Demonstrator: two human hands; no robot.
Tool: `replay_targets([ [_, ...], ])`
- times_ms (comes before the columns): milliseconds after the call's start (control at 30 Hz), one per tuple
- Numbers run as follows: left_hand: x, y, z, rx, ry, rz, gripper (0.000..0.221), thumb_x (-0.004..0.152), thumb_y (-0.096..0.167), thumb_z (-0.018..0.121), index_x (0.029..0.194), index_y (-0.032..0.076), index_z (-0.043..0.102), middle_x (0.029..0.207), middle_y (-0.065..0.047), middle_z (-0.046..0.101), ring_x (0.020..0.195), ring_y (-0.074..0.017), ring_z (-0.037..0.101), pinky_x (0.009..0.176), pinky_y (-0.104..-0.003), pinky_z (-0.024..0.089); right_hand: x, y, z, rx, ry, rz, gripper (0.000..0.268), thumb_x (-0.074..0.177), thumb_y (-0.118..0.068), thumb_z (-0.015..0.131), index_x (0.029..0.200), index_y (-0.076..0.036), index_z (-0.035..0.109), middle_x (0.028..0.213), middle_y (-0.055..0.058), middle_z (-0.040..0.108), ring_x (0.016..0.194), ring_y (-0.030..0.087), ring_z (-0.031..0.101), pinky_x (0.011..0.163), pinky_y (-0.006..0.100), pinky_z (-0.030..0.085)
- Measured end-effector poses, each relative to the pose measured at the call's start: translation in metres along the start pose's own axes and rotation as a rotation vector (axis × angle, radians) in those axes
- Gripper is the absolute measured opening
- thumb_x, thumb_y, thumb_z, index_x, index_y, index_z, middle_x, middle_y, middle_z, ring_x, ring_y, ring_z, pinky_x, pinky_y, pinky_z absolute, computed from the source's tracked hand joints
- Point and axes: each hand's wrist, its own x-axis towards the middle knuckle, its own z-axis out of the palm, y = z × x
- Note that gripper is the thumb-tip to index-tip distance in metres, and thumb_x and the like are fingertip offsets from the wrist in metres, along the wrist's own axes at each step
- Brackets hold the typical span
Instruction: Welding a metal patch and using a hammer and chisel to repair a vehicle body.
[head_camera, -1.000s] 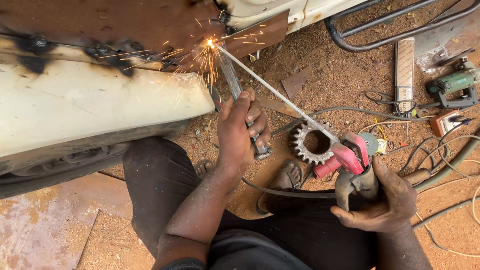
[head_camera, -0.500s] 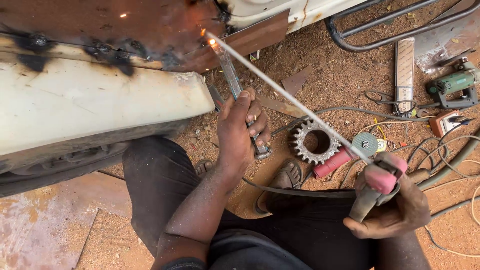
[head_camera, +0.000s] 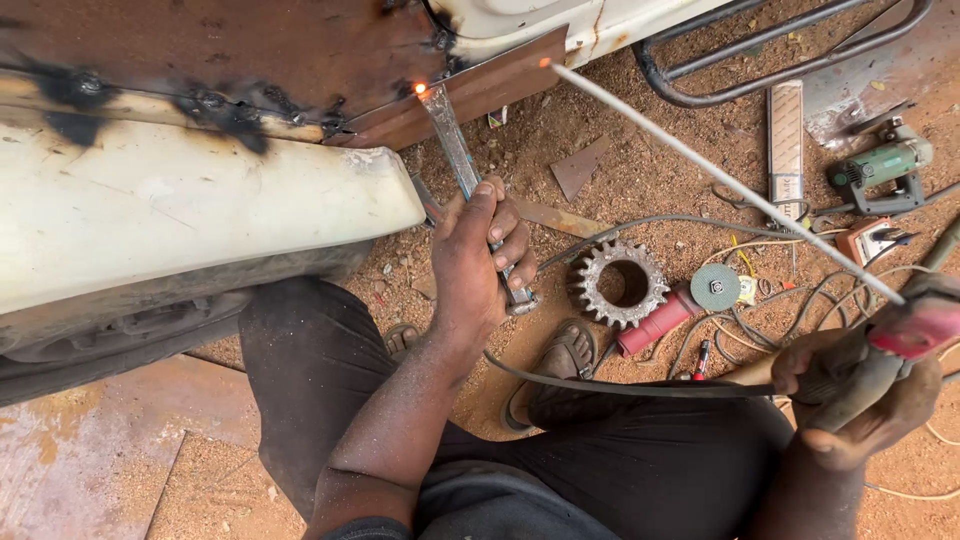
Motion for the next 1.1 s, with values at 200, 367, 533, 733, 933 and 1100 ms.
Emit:
replay_targets([
  [200, 0.002, 0.001, -0.001, -0.02, -0.019, -0.016, 0.018, 0.11, 0.026, 0.051, 0.103, 0.009, 0.049, 0.072, 0.005, 0.04, 0.053, -0.0041, 0.038, 0.04, -0.023, 0.036, -0.036, -0.008, -0.043, 0.077, 0.128, 0.311, 0.097, 0.08, -0.034, 0.095, 0.154, 0.004, 0.045, 0.092, 0.014, 0.059, 0.067, 0.017, 0.059, 0.057, 0.026, 0.05],
  [367, 0.0, 0.004, -0.001, -0.054, -0.021, -0.037, 0.017, 0.109, 0.025, 0.052, 0.105, 0.008, 0.052, 0.072, 0.005, 0.041, 0.053, -0.0046, 0.038, 0.04, -0.023, 0.036, -0.029, -0.002, -0.02, -0.306, -0.008, 0.643, 0.097, 0.078, -0.032, 0.087, 0.158, -0.001, 0.042, 0.112, 0.021, 0.063, 0.095, 0.024, 0.065, 0.082, 0.033, 0.054],
  [533, -0.001, 0.009, -0.003, -0.061, -0.033, -0.04, 0.017, 0.109, 0.024, 0.053, 0.106, 0.007, 0.053, 0.073, 0.004, 0.041, 0.054, -0.0049, 0.039, 0.04, -0.024, 0.036, 0.019, 0.028, 0.07, -0.828, -0.487, 0.651, 0.089, 0.089, -0.028, 0.075, 0.163, -0.008, 0.03, 0.143, 0.027, 0.059, 0.125, 0.037, 0.061, 0.103, 0.05, 0.048],
  [733, 0.001, 0.011, -0.025, -0.036, -0.117, -0.072, 0.017, 0.111, 0.024, 0.053, 0.105, 0.008, 0.051, 0.075, 0.004, 0.042, 0.055, -0.0053, 0.04, 0.043, -0.024, 0.038, 0.002, 0.148, 0.153, -1.069, -0.721, 0.75, 0.07, 0.1, -0.022, 0.055, 0.164, -0.025, 0.025, 0.14, 0.021, 0.06, 0.098, 0.038, 0.071, 0.079, 0.049, 0.06],
  [933, -0.009, 0.015, -0.063, 0.347, -0.015, -0.161, 0.017, 0.107, 0.025, 0.052, 0.111, 0.008, 0.052, 0.073, 0.004, 0.044, 0.054, -0.0047, 0.043, 0.041, -0.022, 0.039, -0.053, 0.305, 0.187, -1.335, -0.93, 0.644, 0.087, 0.093, -0.012, 0.055, 0.165, -0.026, 0.009, 0.138, 0.028, 0.053, 0.091, 0.035, 0.07, 0.065, 0.045, 0.062],
  [1100, -0.006, -0.004, -0.126, 0.787, -0.058, -0.471, 0.02, 0.106, 0.025, 0.051, 0.113, 0.007, 0.051, 0.074, 0.003, 0.049, 0.052, -0.006, 0.046, 0.041, -0.023, 0.042, -0.132, 0.38, 0.178, -1.457, -0.846, 0.816, 0.081, 0.099, -0.014, 0.05, 0.164, -0.028, 0.005, 0.148, 0.034, 0.041, 0.09, 0.035, 0.071, 0.069, 0.044, 0.061],
])
